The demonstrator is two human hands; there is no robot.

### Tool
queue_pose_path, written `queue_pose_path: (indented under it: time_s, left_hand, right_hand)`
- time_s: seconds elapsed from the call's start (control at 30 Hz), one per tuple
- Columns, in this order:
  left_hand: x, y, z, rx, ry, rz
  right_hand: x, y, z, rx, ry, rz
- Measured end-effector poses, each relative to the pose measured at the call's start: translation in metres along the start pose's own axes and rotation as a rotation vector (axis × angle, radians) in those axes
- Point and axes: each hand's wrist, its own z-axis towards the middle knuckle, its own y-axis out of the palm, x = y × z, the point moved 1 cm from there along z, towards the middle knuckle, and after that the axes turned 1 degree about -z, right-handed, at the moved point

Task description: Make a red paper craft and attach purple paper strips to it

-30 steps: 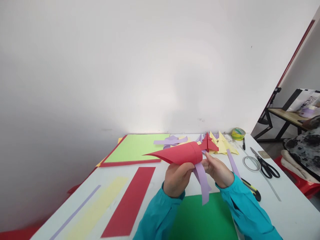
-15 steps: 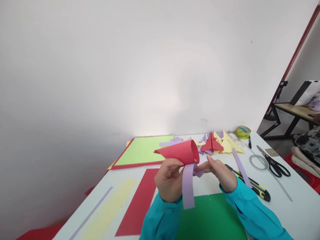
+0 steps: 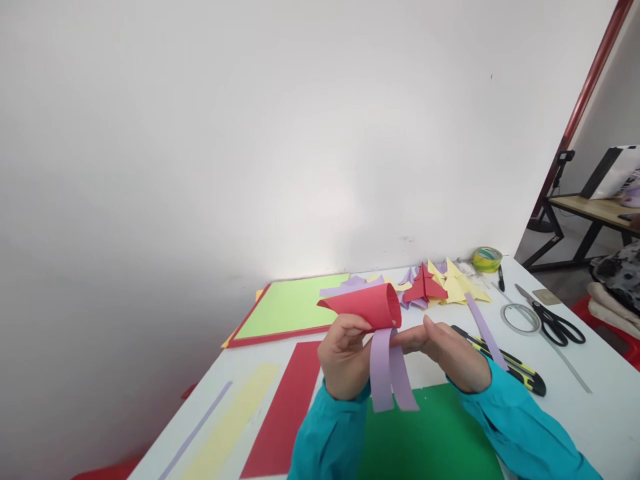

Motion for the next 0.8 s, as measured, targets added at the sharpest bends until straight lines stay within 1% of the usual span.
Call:
queue_pose_path:
  time_s: [0.07, 0.13, 0.2, 0.3, 0.37, 0.43, 0.6, 0.7, 0.8]
  left_hand:
    - [-0.004, -0.0017, -0.0011, -0.015, -0.001, -0.006]
    - [-0.0066, -0.0028, -0.0019, -0.026, -0.005, -0.006]
    - [-0.0078, -0.0038, -0.0021, -0.034, -0.004, -0.006]
    - [-0.0084, -0.0059, -0.0011, -0.03, 0.002, 0.006]
    - [-0.0084, -0.0074, 0.0001, -0.033, -0.004, 0.036]
    - [-0.0079, -0.0083, 0.0014, -0.044, -0.027, 0.071]
    - [-0.0032, -0.0058, 0.0029, -0.055, -0.086, 0.051]
    - [-0.0004, -0.0025, 0.0029, -0.082, -0.132, -0.004]
    - [0.0015, 0.0001, 0.0036, -0.134, -0.179, -0.056]
  right_hand:
    - [-0.0009, 0.0012, 0.0, -0.018, -0.027, 0.075]
    - [-0.0009, -0.0002, 0.0009, -0.018, -0.024, 0.117]
    - [0.0, -0.0027, 0.0022, -0.026, 0.017, 0.144]
    - [0.0014, -0.0051, 0.0033, -0.073, 0.078, 0.139]
    - [0.0016, -0.0047, 0.0027, -0.099, 0.083, 0.081]
    - [0.0013, -0.0028, 0.0012, -0.097, 0.051, -0.031]
    - [0.0014, 0.0025, -0.0008, -0.016, -0.085, -0.389]
    - [0.0025, 0.0033, 0.0001, -0.018, -0.101, -0.467]
    - [0.0017, 0.0039, 0.001, -0.002, -0.115, -0.504]
